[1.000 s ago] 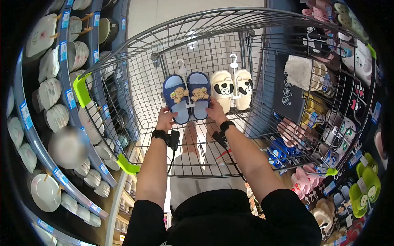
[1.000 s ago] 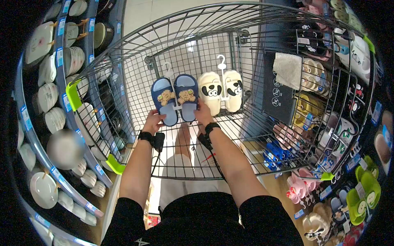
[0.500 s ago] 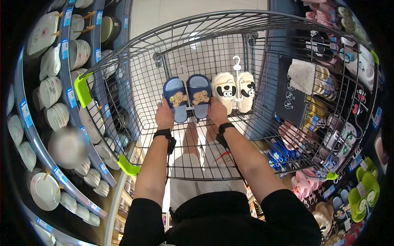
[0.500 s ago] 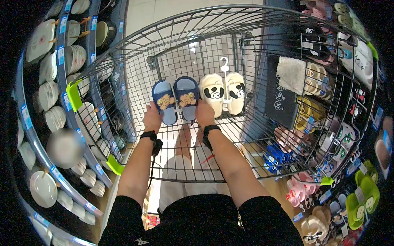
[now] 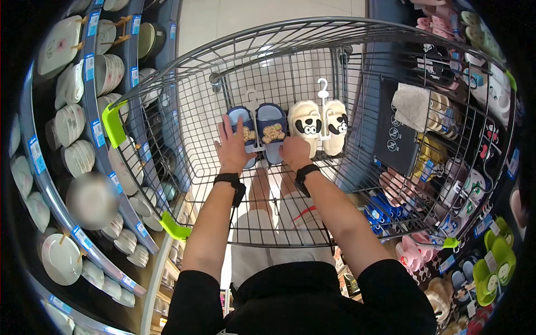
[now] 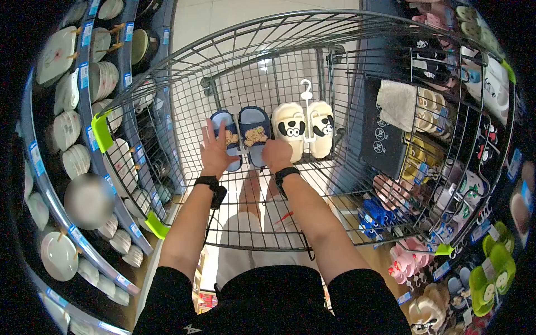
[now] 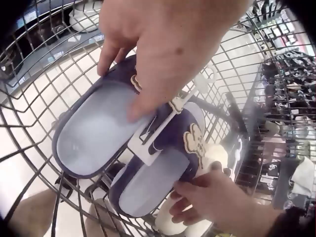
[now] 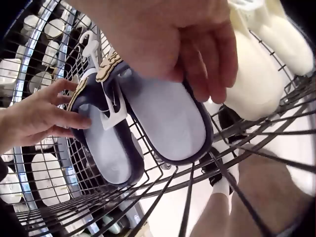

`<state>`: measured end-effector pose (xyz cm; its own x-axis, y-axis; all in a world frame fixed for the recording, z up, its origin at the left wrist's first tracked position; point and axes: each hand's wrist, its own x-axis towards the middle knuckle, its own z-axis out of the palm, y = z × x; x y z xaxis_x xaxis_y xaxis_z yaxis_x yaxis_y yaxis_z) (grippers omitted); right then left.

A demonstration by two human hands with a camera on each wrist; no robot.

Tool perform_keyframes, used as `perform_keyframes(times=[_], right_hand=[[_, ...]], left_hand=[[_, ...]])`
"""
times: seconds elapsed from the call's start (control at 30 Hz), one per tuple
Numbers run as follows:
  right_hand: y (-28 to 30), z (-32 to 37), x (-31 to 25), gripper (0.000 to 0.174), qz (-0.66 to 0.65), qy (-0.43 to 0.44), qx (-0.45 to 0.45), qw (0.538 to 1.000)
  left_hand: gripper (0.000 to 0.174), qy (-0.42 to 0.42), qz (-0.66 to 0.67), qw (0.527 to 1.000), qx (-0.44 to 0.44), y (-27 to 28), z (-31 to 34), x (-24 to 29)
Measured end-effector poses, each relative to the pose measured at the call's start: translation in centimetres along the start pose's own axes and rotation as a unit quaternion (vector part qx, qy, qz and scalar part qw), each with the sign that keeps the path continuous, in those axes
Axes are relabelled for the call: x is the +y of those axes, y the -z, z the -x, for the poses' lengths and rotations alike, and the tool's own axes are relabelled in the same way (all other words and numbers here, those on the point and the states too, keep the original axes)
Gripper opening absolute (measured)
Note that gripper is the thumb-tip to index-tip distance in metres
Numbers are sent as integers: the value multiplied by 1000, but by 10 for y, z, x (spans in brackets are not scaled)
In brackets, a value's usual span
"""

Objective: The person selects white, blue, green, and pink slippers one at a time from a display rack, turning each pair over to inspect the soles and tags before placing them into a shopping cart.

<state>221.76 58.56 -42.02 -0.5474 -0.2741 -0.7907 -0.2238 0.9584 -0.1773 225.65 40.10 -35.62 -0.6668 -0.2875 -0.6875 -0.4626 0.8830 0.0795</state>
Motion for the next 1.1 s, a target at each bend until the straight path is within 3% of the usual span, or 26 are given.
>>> perform_keyframes(times=[0.1,0.23,0.33,0.37,0.4,0.43,0.47,0.53,0.63,0.83,1.03,1.1], right_hand=[[5,4,-7,33,4,79,62,995],[8,6,-3,38,-18,56,51,997],[18,4,0,42,-2,24,-12,1000],[20,2,1,42,-1,23,-12,1000],[22,1,1,45,-45,61,47,996],[24,2,1,54,-88,99,105,986],[25,4,-2,54,-89,98,104,986],[25,6,-10,64,-30,179,203,962],[15,-3,-13,71,-8,156,153,976],[15,1,-16,68,-22,145,120,982],[-9,0,-15,69,-66,144,166,973],[-8,1,-15,69,-74,139,149,976]], left_hand=[[127,-11,-43,998,35,-25,4,6],[117,4,5,997,78,-56,2,9],[108,-8,24,992,120,-62,-8,6],[106,-22,29,987,155,-63,-11,5],[101,-35,26,986,160,-65,-11,4],[101,-35,26,986,160,-61,-10,6],[99,-36,40,986,156,-57,-10,8],[96,-36,52,986,153,-55,-8,9],[93,-35,73,986,148,-52,-10,7],[95,-21,90,990,107,-51,-14,5],[95,-14,90,990,104,-54,-15,2],[105,-23,114,989,87,-54,-14,-1]])
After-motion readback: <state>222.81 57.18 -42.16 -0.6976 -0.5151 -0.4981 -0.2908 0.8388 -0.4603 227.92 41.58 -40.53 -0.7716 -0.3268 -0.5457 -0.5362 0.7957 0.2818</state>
